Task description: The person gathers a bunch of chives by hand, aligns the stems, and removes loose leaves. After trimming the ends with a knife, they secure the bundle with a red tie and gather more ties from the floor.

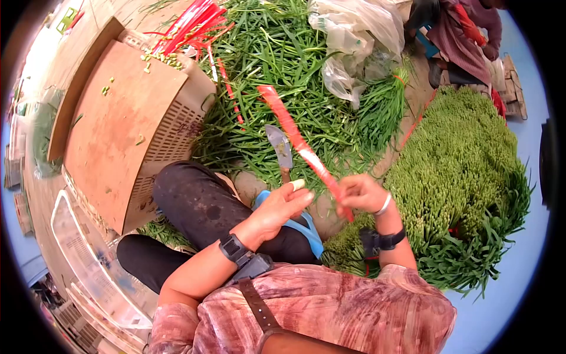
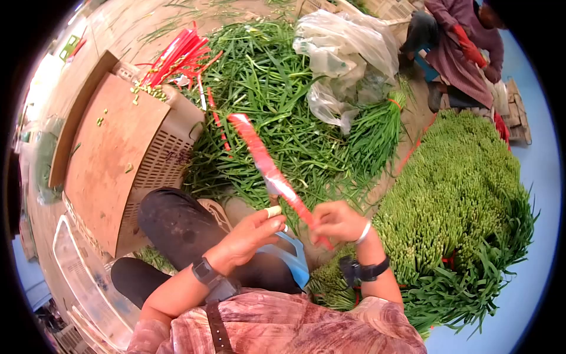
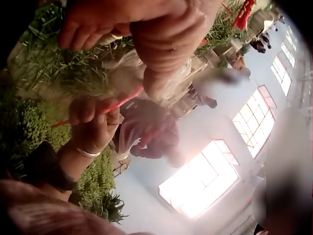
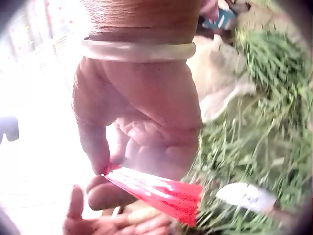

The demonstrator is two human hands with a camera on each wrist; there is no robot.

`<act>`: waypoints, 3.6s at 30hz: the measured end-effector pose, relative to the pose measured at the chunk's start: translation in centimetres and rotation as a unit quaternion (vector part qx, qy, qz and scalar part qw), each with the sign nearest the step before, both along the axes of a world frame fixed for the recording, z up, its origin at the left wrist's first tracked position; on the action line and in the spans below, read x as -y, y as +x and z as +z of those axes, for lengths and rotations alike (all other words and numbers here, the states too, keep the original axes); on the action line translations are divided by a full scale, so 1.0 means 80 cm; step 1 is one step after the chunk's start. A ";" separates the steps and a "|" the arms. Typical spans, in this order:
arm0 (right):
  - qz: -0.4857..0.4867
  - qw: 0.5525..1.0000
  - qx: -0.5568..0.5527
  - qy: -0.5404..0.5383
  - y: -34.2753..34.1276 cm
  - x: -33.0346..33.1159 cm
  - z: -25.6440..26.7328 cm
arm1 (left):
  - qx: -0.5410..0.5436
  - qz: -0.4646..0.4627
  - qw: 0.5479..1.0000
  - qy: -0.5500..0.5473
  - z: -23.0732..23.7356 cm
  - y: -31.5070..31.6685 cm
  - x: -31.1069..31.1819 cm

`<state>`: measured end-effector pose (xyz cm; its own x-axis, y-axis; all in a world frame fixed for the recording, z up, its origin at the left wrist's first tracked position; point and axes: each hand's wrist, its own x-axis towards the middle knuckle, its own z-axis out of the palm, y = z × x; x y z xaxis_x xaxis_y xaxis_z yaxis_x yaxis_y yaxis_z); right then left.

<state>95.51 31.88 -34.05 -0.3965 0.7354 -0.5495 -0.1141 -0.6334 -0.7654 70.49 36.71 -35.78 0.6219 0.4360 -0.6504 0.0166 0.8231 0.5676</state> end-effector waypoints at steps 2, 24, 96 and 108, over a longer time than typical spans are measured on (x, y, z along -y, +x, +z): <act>0.094 0.992 -0.075 0.042 -0.048 -0.017 -0.001 | 0.050 0.032 0.998 -0.026 0.003 -0.003 -0.010; -0.133 0.910 0.307 0.245 -0.218 -0.482 -0.292 | 0.042 0.443 0.881 0.159 0.037 -0.162 -0.132; -0.312 0.853 0.189 0.373 -0.120 -0.311 -0.062 | -0.031 0.384 0.894 0.228 -0.015 -0.133 -0.181; 0.140 0.944 0.070 0.291 -0.249 -0.267 -0.035 | -0.113 0.425 0.859 0.264 -0.008 -0.135 -0.175</act>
<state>75.61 53.22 -36.83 -0.5737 0.8059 -0.1463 0.1245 -0.0907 -0.9881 59.69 50.72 -36.43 -0.1825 0.9410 -0.2848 -0.3038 0.2215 0.9266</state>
